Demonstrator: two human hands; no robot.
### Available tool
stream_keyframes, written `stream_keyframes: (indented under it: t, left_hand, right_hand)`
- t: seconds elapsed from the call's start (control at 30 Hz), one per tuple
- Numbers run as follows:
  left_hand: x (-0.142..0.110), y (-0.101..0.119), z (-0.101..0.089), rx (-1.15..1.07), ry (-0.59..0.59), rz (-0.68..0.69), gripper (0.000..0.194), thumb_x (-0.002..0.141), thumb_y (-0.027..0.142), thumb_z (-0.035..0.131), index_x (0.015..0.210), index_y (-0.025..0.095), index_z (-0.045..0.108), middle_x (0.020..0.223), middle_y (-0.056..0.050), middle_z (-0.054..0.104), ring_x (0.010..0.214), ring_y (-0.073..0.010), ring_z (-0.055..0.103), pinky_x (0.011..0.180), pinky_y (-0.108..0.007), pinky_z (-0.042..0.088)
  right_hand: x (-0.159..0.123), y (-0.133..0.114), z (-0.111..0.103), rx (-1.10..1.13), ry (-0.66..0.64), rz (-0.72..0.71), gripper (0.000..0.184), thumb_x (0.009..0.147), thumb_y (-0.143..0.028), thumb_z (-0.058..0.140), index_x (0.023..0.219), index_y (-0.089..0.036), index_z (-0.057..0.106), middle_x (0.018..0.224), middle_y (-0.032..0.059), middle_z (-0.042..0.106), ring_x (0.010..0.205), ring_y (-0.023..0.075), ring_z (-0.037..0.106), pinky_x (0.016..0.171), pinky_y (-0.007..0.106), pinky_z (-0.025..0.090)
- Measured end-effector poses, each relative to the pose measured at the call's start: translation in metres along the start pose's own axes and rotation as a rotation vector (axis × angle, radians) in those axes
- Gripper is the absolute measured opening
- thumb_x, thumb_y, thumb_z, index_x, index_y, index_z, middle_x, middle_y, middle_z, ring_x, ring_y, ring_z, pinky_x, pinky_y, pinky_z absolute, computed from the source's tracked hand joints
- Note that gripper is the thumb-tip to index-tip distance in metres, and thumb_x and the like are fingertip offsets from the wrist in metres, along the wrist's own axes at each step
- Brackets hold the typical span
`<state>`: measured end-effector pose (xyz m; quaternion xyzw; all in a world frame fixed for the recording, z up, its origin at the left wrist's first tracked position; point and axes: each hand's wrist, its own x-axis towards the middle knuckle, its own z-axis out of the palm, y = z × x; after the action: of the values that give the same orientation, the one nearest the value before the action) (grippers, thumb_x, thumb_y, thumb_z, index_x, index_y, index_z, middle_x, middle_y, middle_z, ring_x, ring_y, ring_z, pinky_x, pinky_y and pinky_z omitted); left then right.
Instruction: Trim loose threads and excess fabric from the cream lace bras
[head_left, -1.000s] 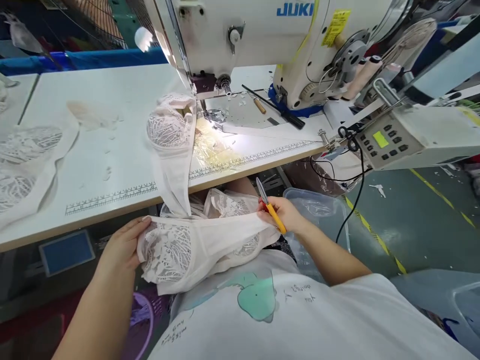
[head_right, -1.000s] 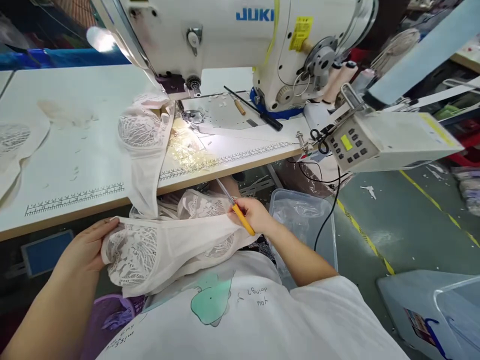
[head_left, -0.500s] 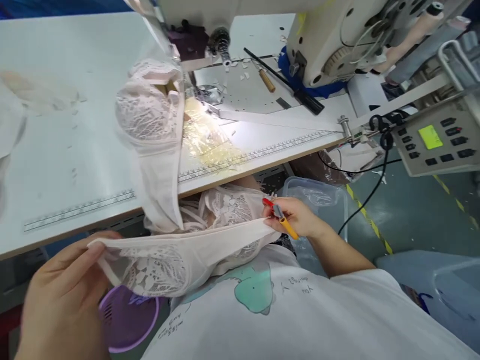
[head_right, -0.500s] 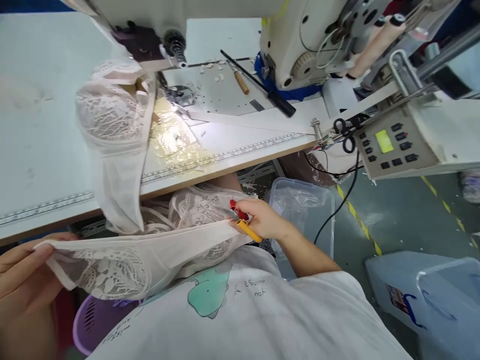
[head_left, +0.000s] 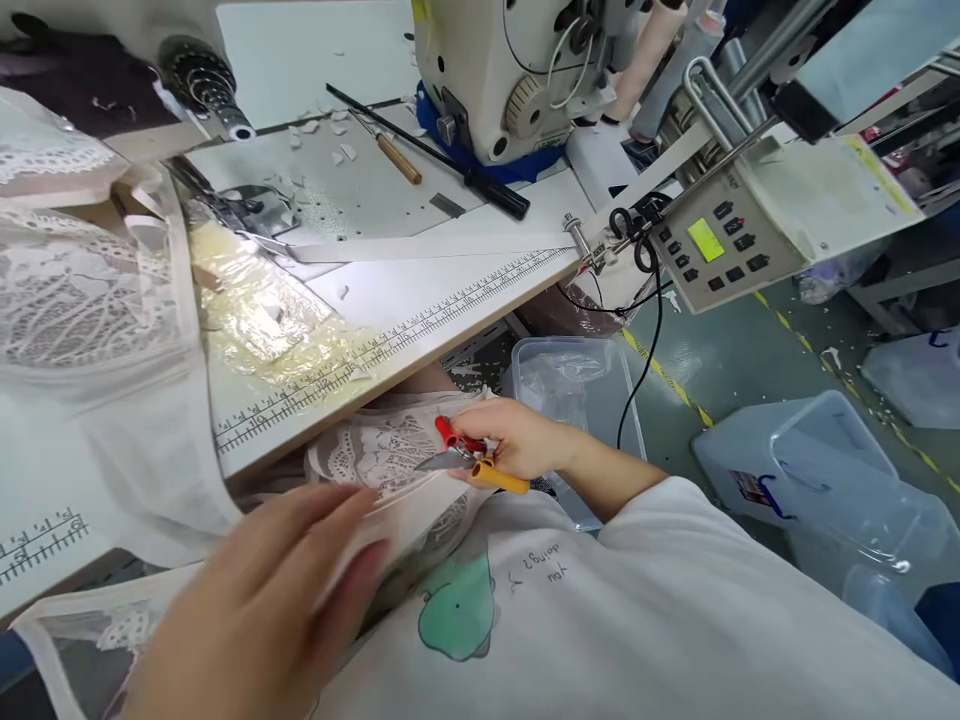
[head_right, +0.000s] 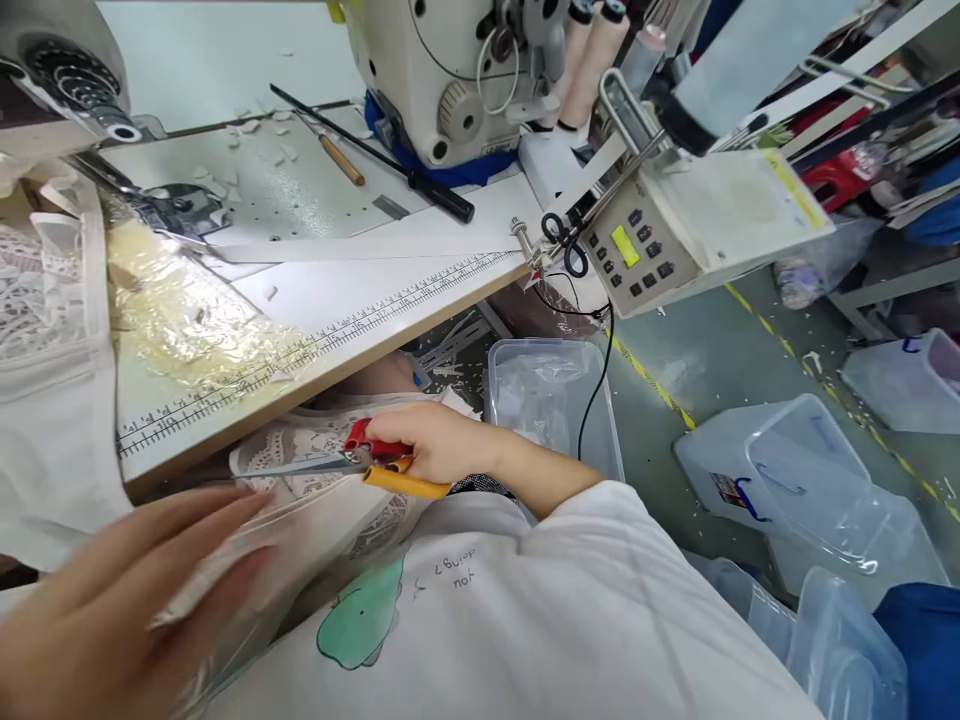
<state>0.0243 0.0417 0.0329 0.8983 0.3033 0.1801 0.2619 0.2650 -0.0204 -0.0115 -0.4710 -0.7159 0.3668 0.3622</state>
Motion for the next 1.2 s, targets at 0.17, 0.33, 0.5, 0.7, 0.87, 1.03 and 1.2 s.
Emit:
stream_keyframes:
  t: [0.17, 0.33, 0.5, 0.7, 0.87, 1.03, 1.2]
  left_hand:
    - [0.044, 0.021, 0.033, 0.156, -0.125, 0.260, 0.027, 0.087, 0.028, 0.041, 0.067, 0.021, 0.057, 0.062, 0.000, 0.059, 0.054, -0.0171, 0.056, 0.045, -0.028, 0.039]
    - [0.046, 0.015, 0.031, -0.314, -0.233, -0.054, 0.012, 0.082, 0.026, 0.051, 0.072, 0.024, 0.058, 0.069, 0.003, 0.058, 0.060, -0.0116, 0.056, 0.052, -0.020, 0.043]
    - [0.042, 0.014, 0.024, -0.676, -0.187, -0.315, 0.009, 0.077, 0.025, 0.059, 0.072, 0.027, 0.065, 0.086, 0.001, 0.064, 0.081, -0.0144, 0.060, 0.065, -0.018, 0.048]
    - [0.042, 0.019, 0.021, -0.911, -0.067, -0.554, 0.003, 0.069, 0.028, 0.068, 0.066, 0.027, 0.069, 0.080, 0.002, 0.065, 0.073, -0.0123, 0.059, 0.061, -0.015, 0.046]
    - [0.042, 0.025, 0.017, -0.953, 0.051, -0.652, 0.004, 0.062, 0.025, 0.073, 0.065, 0.028, 0.070, 0.079, 0.003, 0.066, 0.072, -0.0122, 0.057, 0.060, -0.015, 0.044]
    - [0.041, 0.022, 0.018, -0.938, 0.081, -0.675, 0.006, 0.061, 0.027, 0.073, 0.063, 0.024, 0.069, 0.079, 0.001, 0.067, 0.073, -0.0146, 0.057, 0.060, -0.018, 0.045]
    - [0.039, 0.019, 0.019, -0.927, 0.069, -0.657, 0.007, 0.061, 0.028, 0.074, 0.063, 0.024, 0.069, 0.079, 0.000, 0.066, 0.076, -0.0166, 0.058, 0.065, -0.022, 0.046]
  right_hand:
    - [0.000, -0.006, 0.000, 0.002, 0.006, 0.052, 0.027, 0.076, -0.031, 0.051, 0.064, -0.020, 0.029, 0.061, -0.0033, 0.036, 0.057, 0.0098, 0.031, 0.054, 0.022, 0.028]
    - [-0.006, 0.003, -0.005, -0.029, 0.074, 0.139, 0.040, 0.074, -0.053, 0.055, 0.069, -0.021, 0.030, 0.069, -0.0009, 0.043, 0.062, 0.0112, 0.037, 0.056, 0.023, 0.034]
    - [-0.012, 0.021, -0.010, -0.167, 0.023, 0.124, 0.052, 0.064, -0.066, 0.058, 0.071, -0.021, 0.033, 0.072, 0.0015, 0.048, 0.065, 0.0144, 0.044, 0.058, 0.027, 0.037]
    - [-0.009, 0.020, -0.005, -0.315, -0.110, 0.151, 0.047, 0.065, -0.062, 0.061, 0.073, -0.021, 0.041, 0.074, 0.0038, 0.053, 0.071, 0.0179, 0.051, 0.064, 0.029, 0.041]
    - [-0.006, 0.014, -0.001, -0.370, -0.073, 0.147, 0.042, 0.067, -0.058, 0.062, 0.078, -0.019, 0.048, 0.073, 0.0043, 0.056, 0.070, 0.0186, 0.053, 0.062, 0.029, 0.041]
    - [-0.006, 0.014, 0.001, -0.383, -0.035, 0.125, 0.045, 0.068, -0.061, 0.060, 0.079, -0.019, 0.050, 0.070, 0.0035, 0.056, 0.067, 0.0175, 0.052, 0.059, 0.028, 0.039]
    - [-0.006, 0.014, 0.001, -0.440, -0.083, 0.170, 0.052, 0.067, -0.070, 0.054, 0.066, -0.020, 0.043, 0.065, 0.0028, 0.054, 0.061, 0.0156, 0.048, 0.056, 0.027, 0.037]
